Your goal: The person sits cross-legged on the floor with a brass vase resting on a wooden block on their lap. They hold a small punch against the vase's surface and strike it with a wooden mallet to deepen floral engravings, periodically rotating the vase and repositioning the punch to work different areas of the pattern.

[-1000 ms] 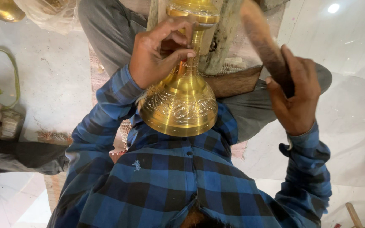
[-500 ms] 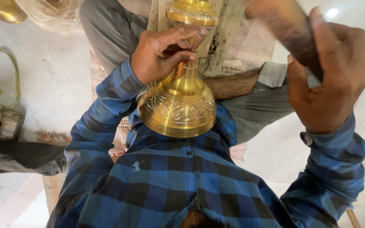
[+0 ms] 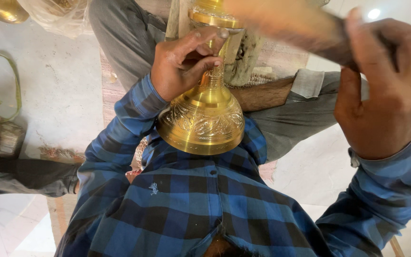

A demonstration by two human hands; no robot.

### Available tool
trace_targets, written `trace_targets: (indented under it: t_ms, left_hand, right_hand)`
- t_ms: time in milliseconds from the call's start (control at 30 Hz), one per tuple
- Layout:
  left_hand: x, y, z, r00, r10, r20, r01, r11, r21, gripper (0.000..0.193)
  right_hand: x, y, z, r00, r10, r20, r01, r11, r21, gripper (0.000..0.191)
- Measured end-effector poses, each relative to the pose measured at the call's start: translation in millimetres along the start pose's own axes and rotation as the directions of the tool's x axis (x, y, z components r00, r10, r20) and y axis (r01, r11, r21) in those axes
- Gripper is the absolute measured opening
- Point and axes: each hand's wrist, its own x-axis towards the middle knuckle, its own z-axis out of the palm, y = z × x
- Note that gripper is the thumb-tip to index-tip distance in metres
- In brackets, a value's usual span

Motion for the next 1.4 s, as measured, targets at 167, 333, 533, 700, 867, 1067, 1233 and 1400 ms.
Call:
trace_targets:
  t_ms: [167,333,533,700,867,1067,1233,1400]
  left_hand:
    - [1,5,0,0.999,0.019,0.041,-0.024,0.995,0.102,0.056]
    - [6,4,-3,0.996,0.055,0.075,-0.057,0.998,0.032,0.054]
    - [-5,-2,1,0.997,-0.035,-0.064,0.024,0.988,-0.155,0.045]
    - [-22,-9,7,0.988,-0.111,-0.108,0.072,0.946,-0.315,0.055]
    - [-24,-12,14,0.981,-0.128,-0.143,0.086,0.960,-0.266,0.056]
    - [-25,-16,14,0.986,-0.068,-0.154,0.030,0.972,-0.234,0.057]
    - [-30,-14,22,0.972,-0.111,-0.205,0.048,0.955,-0.292,0.060]
    - [-32,-8,27,0.961,-0.104,-0.256,0.040,0.969,-0.244,0.057]
  right_hand:
    - [-8,4,-3,0.998,-0.040,0.044,0.043,0.996,-0.077,0.054]
    - [-10,5,2,0.998,-0.061,0.016,0.062,0.996,-0.067,0.049]
    - [-17,5,27,0.999,0.035,0.001,-0.035,0.999,0.008,0.055]
    - [-9,14,34,0.998,-0.040,0.040,0.042,0.998,-0.041,0.050]
    - [15,13,22,0.995,-0.096,0.018,0.096,0.995,-0.011,0.054]
    - [33,10,-5,0.989,-0.132,0.072,0.128,0.990,0.066,0.055]
    - [52,12,-18,0.982,-0.146,0.119,0.126,0.978,0.164,0.056]
    - [68,-10,-13,0.989,-0.076,0.128,0.039,0.962,0.271,0.040]
